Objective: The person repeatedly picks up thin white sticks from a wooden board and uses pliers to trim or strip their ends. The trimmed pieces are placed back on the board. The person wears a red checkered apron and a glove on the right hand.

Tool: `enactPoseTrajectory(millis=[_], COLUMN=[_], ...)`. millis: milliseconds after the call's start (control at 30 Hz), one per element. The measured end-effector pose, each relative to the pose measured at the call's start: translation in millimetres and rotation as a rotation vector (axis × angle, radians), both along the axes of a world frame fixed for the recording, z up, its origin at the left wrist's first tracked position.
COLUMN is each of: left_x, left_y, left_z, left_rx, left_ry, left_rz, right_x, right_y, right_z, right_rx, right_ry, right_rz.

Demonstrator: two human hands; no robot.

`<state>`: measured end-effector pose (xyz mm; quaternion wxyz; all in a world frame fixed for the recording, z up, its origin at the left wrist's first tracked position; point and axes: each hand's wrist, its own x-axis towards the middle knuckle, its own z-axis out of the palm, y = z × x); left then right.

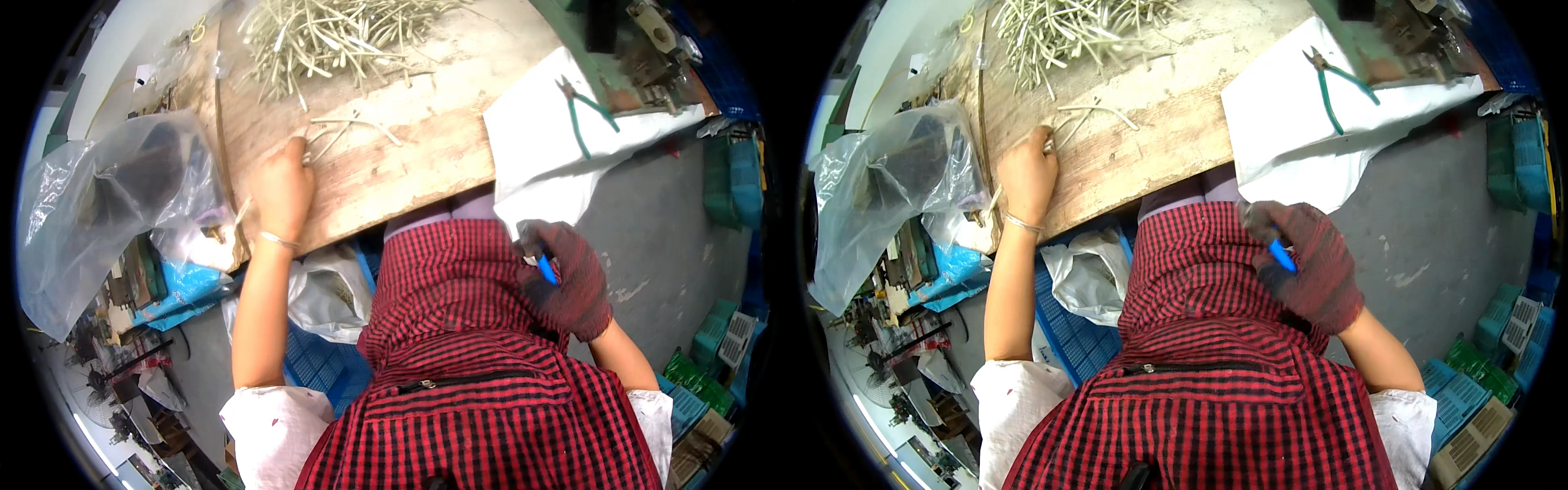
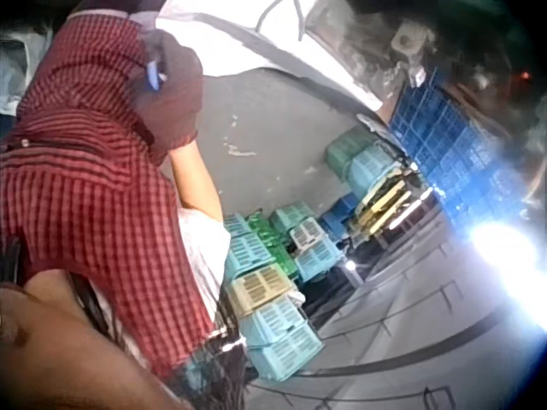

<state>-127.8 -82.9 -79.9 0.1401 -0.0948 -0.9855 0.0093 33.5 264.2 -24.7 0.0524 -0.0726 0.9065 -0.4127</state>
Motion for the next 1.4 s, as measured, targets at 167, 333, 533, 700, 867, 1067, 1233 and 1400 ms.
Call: enactPoseTrajectory(millis=[167,333,533,700,867,1067,1233,1400], left_x=[-5.6,18.5,117.8,130.9,139.0,136.0,130.0,125.0], left_y=[-22.6,12.1,95.5,93.0,89.0,87.4,80.6,72.8], left_z=[24.3,66.0,83.5,83.3,84.1,99.8,112.6,112.9], left_rx=[0.360,1.292,1.848,1.981,1.928,1.858,1.826,1.654], left_ry=[0.261,0.058,-0.730,-1.019,-0.963,-0.997,-1.157,-1.338], left_rz=[-0.070,0.109,-0.110,-0.226,-0.057,0.039,0.155,0.080], right_x=[-6.7,-7.4,-16.0,-39.9,-34.8,-33.4,-33.9,-44.8], right_y=[-13.2,-24.1,-33.5,-36.0,-48.8,-43.8,-29.0,-7.8], right_z=[-14.4,-33.0,7.9,53.3,50.6,58.4,65.9,69.0], right_rx=[-0.444,-0.585,-0.814,0.161,0.317,0.411,0.541,0.622], right_ry=[-0.412,-0.554,-0.544,0.154,0.339,0.388,0.411,0.401], right_rz=[-0.192,-0.152,-0.115,0.191,0.144,0.218,0.341,0.621])
